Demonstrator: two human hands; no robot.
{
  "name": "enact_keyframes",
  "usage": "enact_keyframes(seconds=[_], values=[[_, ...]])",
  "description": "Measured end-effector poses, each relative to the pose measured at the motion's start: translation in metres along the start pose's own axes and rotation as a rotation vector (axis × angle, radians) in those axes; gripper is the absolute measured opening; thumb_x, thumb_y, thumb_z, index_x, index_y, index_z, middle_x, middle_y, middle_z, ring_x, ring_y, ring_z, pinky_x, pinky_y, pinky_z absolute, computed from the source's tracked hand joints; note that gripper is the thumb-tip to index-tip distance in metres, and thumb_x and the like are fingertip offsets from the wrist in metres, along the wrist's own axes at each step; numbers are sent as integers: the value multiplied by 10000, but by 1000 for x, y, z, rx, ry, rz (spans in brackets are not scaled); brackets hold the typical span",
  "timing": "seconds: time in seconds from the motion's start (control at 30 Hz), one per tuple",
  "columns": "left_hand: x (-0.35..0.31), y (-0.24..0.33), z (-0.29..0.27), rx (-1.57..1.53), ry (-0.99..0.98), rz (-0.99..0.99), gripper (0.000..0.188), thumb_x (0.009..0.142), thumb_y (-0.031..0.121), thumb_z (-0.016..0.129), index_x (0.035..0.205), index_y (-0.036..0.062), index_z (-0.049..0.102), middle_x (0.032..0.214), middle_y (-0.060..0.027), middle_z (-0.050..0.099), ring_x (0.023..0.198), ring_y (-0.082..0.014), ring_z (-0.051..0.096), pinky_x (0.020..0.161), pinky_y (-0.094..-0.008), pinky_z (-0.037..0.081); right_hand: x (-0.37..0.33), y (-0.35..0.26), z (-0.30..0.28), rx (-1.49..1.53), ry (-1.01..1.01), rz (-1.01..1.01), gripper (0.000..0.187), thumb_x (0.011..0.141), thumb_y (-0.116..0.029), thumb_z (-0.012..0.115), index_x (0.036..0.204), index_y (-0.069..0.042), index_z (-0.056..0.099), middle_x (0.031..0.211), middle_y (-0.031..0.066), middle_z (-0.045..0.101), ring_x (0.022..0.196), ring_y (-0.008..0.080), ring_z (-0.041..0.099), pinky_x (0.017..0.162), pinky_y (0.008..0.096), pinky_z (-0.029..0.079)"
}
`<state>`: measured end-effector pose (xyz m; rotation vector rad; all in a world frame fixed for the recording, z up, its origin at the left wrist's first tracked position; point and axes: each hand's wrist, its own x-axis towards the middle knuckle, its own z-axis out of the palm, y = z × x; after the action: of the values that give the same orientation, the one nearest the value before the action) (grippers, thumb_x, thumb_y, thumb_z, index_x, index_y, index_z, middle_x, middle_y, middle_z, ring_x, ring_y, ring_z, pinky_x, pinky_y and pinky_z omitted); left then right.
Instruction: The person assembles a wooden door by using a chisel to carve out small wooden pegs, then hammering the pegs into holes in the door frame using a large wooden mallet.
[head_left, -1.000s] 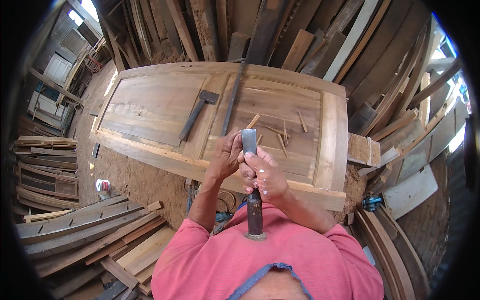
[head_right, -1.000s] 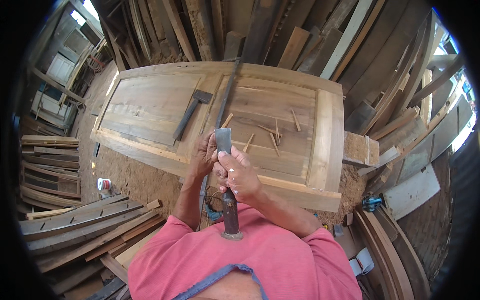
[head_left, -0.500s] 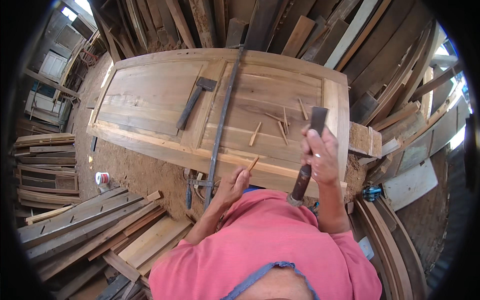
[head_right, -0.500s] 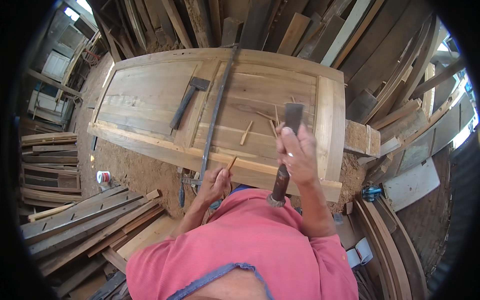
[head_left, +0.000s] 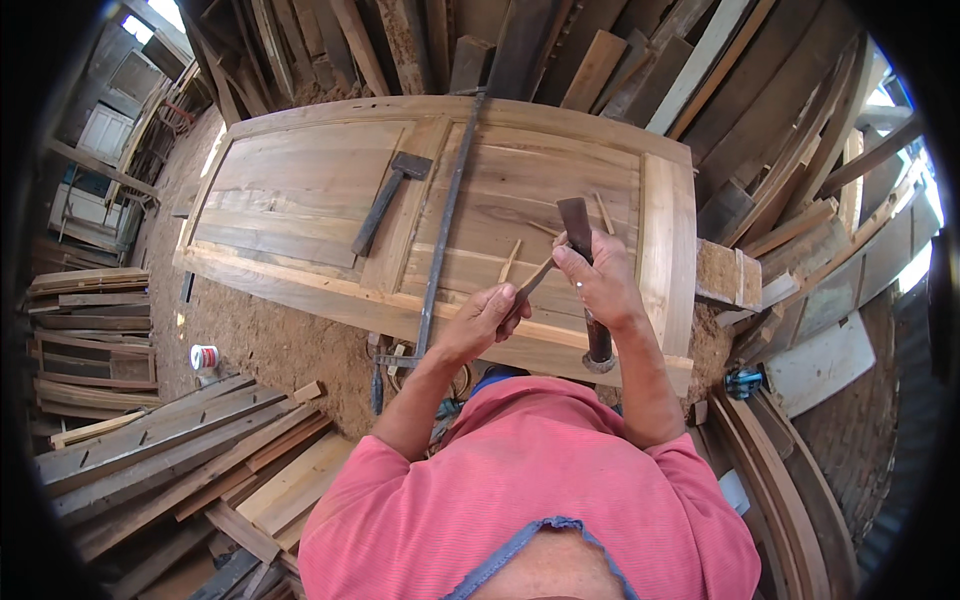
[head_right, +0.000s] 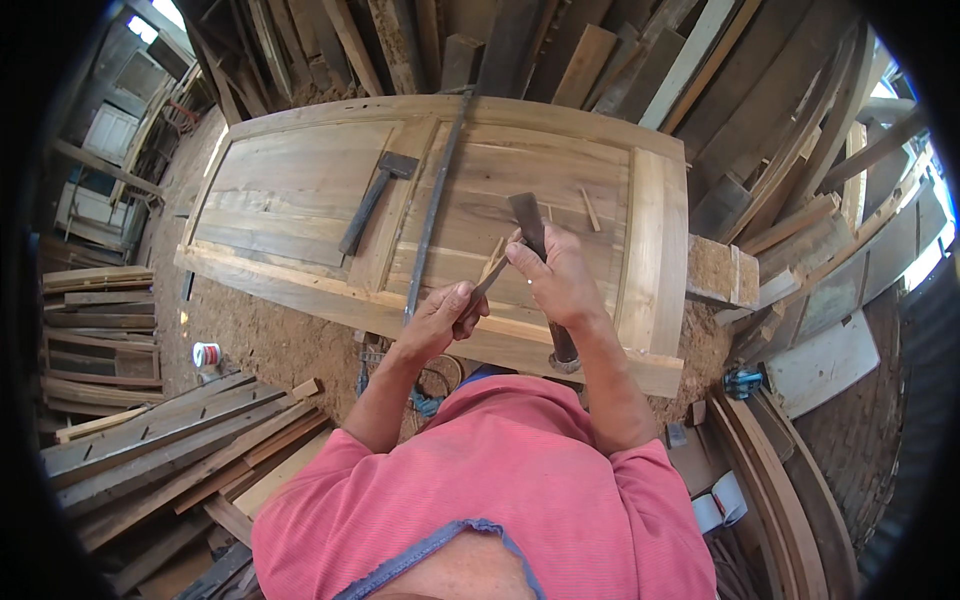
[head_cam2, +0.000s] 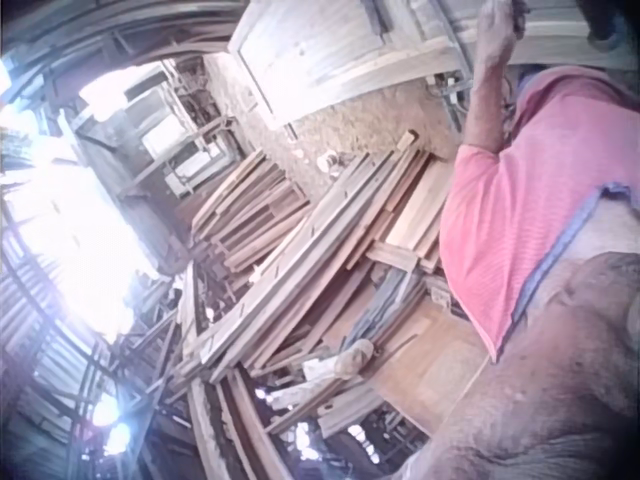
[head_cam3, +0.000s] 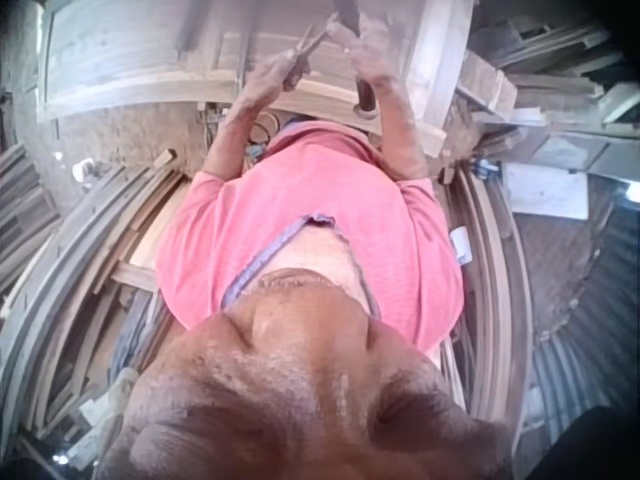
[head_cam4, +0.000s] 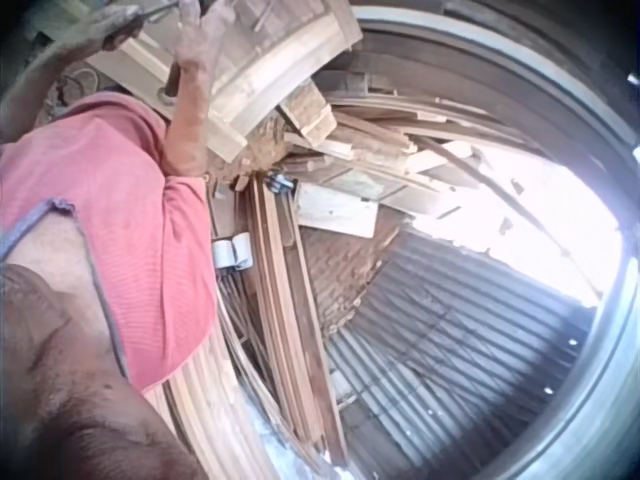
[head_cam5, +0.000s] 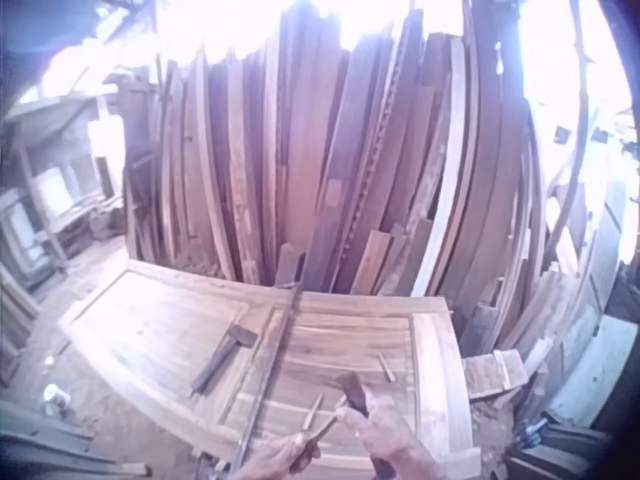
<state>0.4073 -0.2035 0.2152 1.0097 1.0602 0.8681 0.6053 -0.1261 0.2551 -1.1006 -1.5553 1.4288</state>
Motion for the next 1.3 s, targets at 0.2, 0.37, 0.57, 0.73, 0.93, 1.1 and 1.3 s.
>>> enact_keyframes(seconds=[0.2, 0.37, 0.57, 0.73, 0.93, 1.1, 1.3], values=[[8, -11, 2, 30, 192, 144, 440, 1029, 409, 389, 840, 55, 568, 605, 24, 435, 537, -63, 387, 497, -224, 318, 11, -5, 14, 206, 78, 70, 194, 972, -221, 553, 1022, -34, 564, 729, -11, 545, 591, 56, 478, 503, 235, 396], [38, -11, -16, -463, 174, 128, 385, 1023, 365, 397, 866, 48, 549, 655, -2, 465, 578, -110, 431, 540, -258, 364, 3, -5, 50, 895, 127, 114, 204, 1012, -204, 439, 1112, -31, 480, 756, 60, 605, 505, 94, 528, 445, 240, 444], [41, 5, -22, -174, 306, 368, 287, 1001, 287, 450, 974, 37, 589, 795, -31, 520, 747, -107, 484, 671, -270, 423, -23, -15, 88, 1056, -242, 419, 188, 1006, -233, 468, 1062, -56, 504, 700, 13, 529, 461, 77, 439, 441, 246, 429], [14, 13, -19, 39, 152, 268, 397, 1028, 397, 409, 839, 76, 546, 675, 35, 434, 629, -80, 421, 565, -236, 351, -36, -27, 79, 872, -120, 271, 195, 1013, -256, 467, 1015, -65, 501, 673, -3, 471, 461, 61, 396, 439, 236, 410], [-25, -39, -9, -485, 99, 35, 399, 1009, 438, 448, 811, 98, 515, 584, 43, 365, 498, -66, 329, 464, -225, 276, -45, -27, 32, 847, 107, 198, 150, 1009, -215, 465, 1033, -69, 492, 686, -5, 463, 476, 63, 396, 452, 234, 396], [27, 3, -6, -667, 239, 127, 375, 987, 462, 490, 930, 93, 526, 533, 60, 376, 415, -56, 327, 395, -217, 258, -20, -16, 52, 1036, -94, 340, 156, 999, -213, 482, 1061, -71, 497, 745, -7, 485, 527, 67, 424, 494, 252, 414], [57, 34, -22, -422, 242, 127, 385, 980, 481, 498, 817, 135, 548, 559, 41, 484, 445, -58, 426, 415, -219, 334, -22, -26, 78, 1051, -257, 421, 164, 996, -227, 483, 1041, -72, 517, 714, -9, 496, 498, 71, 415, 473, 256, 413]])
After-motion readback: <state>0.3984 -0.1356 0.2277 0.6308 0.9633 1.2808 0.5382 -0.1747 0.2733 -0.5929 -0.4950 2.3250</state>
